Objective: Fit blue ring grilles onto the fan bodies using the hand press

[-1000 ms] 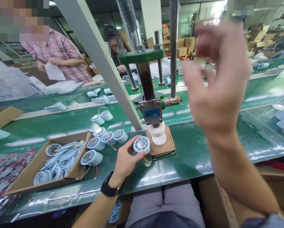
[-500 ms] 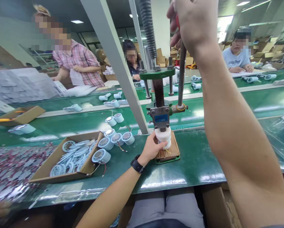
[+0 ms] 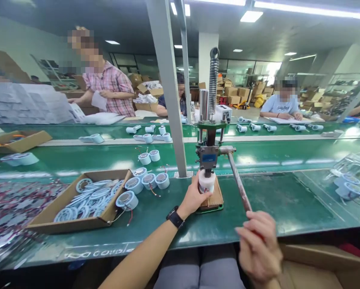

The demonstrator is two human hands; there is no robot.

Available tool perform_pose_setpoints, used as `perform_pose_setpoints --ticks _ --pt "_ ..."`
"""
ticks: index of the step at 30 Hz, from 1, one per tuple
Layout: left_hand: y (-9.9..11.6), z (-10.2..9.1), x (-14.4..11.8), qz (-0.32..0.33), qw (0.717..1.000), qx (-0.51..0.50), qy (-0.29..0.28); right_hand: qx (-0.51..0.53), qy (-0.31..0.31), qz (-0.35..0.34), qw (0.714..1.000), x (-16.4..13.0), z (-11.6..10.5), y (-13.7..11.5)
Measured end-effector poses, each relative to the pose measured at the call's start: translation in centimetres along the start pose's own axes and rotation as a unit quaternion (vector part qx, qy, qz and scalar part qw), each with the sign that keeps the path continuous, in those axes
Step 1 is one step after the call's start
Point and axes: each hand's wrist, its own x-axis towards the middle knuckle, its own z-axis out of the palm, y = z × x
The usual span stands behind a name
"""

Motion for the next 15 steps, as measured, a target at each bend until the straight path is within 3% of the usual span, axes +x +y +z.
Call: perform_pose_setpoints --ticks 2,3,4,7,9,11,13,15 --pt "-0.1 0.0 0.0 0.003 1.000 0.009 0.003 -0.063 0.023 -0.120 0.991 3.4 -0.8 1.0" --pt "-0.2 0.1 0.0 0.003 1.000 0.015 0.005 -0.081 0.017 -0.140 0.987 6.6 -0.5 1.6" --pt "-0.2 0.3 -0.1 0.002 1.000 0.022 0.009 -0.079 0.010 -0.123 0.989 10.3 0.2 2.3" --pt "-0.3 1.3 -0.3 -0.002 0.998 0.048 0.036 -0.033 -0.091 -0.067 0.993 20.6 3.8 4.7" --pt "-0.2 1.9 -0.8 0.002 0.996 0.067 0.056 0.006 -0.111 -0.036 0.993 22.9 6.2 6.0" --pt "0.1 1.8 -1.4 0.019 0.994 0.086 0.057 0.024 -0.078 -0.029 0.996 20.0 7.6 6.9" --pt "0.6 0.5 -1.7 0.047 0.992 0.112 0.047 0.006 -0.025 0.008 1.000 13.3 8.0 7.8" --pt "1.3 -2.4 -1.4 0.072 0.984 0.155 0.049 0.001 -0.014 0.031 0.999 5.5 8.0 9.2"
